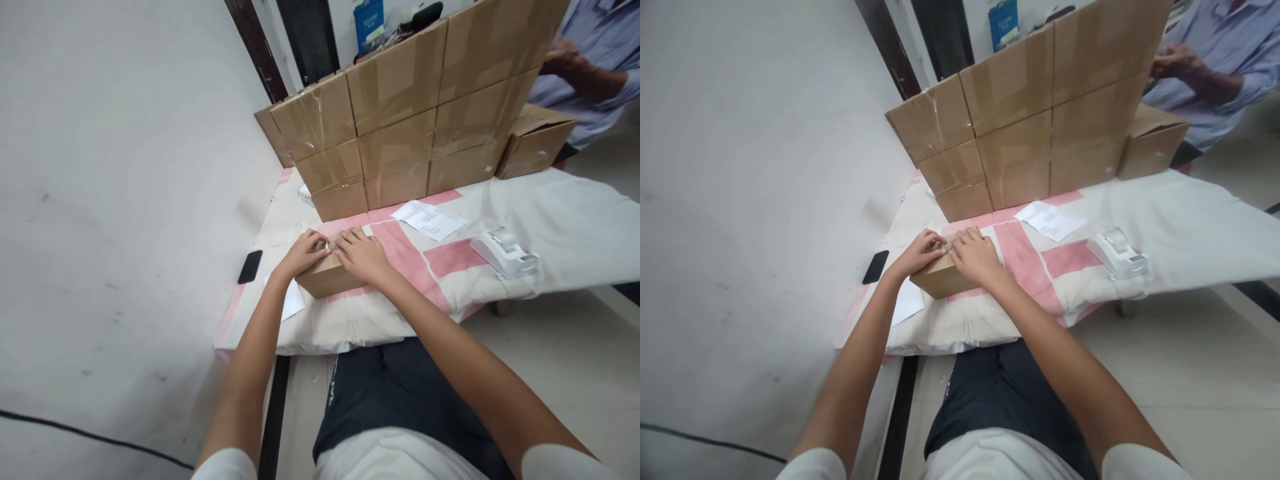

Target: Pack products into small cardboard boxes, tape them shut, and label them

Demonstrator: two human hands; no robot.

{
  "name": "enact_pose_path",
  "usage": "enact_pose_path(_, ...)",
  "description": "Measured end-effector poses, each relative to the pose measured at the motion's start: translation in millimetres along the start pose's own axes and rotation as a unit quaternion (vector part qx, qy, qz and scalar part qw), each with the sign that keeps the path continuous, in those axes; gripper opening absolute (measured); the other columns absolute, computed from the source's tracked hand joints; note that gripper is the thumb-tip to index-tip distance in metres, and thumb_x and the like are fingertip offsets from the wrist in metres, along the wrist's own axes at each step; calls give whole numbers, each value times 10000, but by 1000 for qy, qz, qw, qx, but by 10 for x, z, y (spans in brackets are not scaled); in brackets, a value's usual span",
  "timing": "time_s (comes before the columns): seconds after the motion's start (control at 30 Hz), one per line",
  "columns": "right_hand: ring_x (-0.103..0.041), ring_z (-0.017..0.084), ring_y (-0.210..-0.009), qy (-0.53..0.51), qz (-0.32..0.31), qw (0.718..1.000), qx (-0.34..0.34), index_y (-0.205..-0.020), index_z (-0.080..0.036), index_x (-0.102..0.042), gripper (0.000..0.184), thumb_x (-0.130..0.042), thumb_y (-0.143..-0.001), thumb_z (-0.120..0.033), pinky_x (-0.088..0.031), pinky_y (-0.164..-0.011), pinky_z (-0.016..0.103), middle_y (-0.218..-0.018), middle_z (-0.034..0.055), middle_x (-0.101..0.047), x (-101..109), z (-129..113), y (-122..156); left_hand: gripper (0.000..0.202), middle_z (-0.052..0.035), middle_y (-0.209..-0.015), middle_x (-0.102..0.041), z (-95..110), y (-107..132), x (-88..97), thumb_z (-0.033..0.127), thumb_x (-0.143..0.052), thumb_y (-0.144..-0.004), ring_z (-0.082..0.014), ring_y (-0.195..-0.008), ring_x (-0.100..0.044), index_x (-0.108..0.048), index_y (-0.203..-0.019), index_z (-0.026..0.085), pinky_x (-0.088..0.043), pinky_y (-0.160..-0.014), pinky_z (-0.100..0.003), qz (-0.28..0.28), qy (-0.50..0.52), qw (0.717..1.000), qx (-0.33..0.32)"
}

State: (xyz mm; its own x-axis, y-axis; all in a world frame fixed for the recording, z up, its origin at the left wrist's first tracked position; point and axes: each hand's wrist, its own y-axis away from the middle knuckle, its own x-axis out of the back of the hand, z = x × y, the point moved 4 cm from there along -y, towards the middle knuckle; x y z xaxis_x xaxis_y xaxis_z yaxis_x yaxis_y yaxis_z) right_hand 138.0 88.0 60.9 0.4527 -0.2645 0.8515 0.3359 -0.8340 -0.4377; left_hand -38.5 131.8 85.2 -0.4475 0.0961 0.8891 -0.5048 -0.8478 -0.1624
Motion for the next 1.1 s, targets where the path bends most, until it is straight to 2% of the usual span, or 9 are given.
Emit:
enact_pose_path(0.2, -441, 301, -1347, 10, -5, 1000, 7, -1293, -203, -644, 371, -399, -1056, -348, -506, -935, 469, -1458, 115, -591, 25, -15, 6, 250, -64, -1202, -578, -22, -1, -45, 376, -629, -933, -240, -1201, -547, -661, -1135, 233, -420, -1117, -411, 25, -19, 999, 8)
enact_pose_path(0.4, -430, 284, -1362, 15, -9, 1000, 7, -1295, -208, -647, 384, -375, -1065, -353, -517, -944, 458, -1489, 106, -572, 11, 2, 4, 397, -78, -1264, -585, -61, -40, -104, 368, -624, -944, -236, -1190, -583, -612, -1321, 245, -449, -1094, -403, 46, -40, 998, 33)
enact_pose_path(0.7, -444, 278, -1360, 11, -17, 1000, 1, -1303, -241, -659, 389, -386, -1054, -363, -520, -965, 485, -1491, 79, -578, 26, 23, -22, 322, -91, -1248, -627, -54, -155, -156, 389, -573, -1002, -234, -1127, -607, -638, -1239, 182, -486, -1031, -480, 66, -74, 992, 80)
enact_pose_path(0.97, -450, 262, -1360, -6, 0, 1000, -24, -1281, -249, -682, 377, -413, -1041, -358, -511, -977, 463, -1471, 73, -597, 10, 12, -23, 312, -72, -1213, -618, -74, -152, -191, 392, -499, -1003, -235, -1126, -629, -680, -1222, 263, -492, -1002, -381, 79, -100, 990, 60)
enact_pose_path(1.1, -449, 263, -1364, -21, 3, 999, -43, -1249, -254, -702, 355, -440, -1028, -350, -507, -987, 458, -1455, 73, -608, 28, 0, -17, 343, -73, -1212, -619, -70, -161, -178, 406, -486, -999, -234, -1147, -627, -661, -1260, 267, -494, -1005, -372, 77, -108, 990, 54)
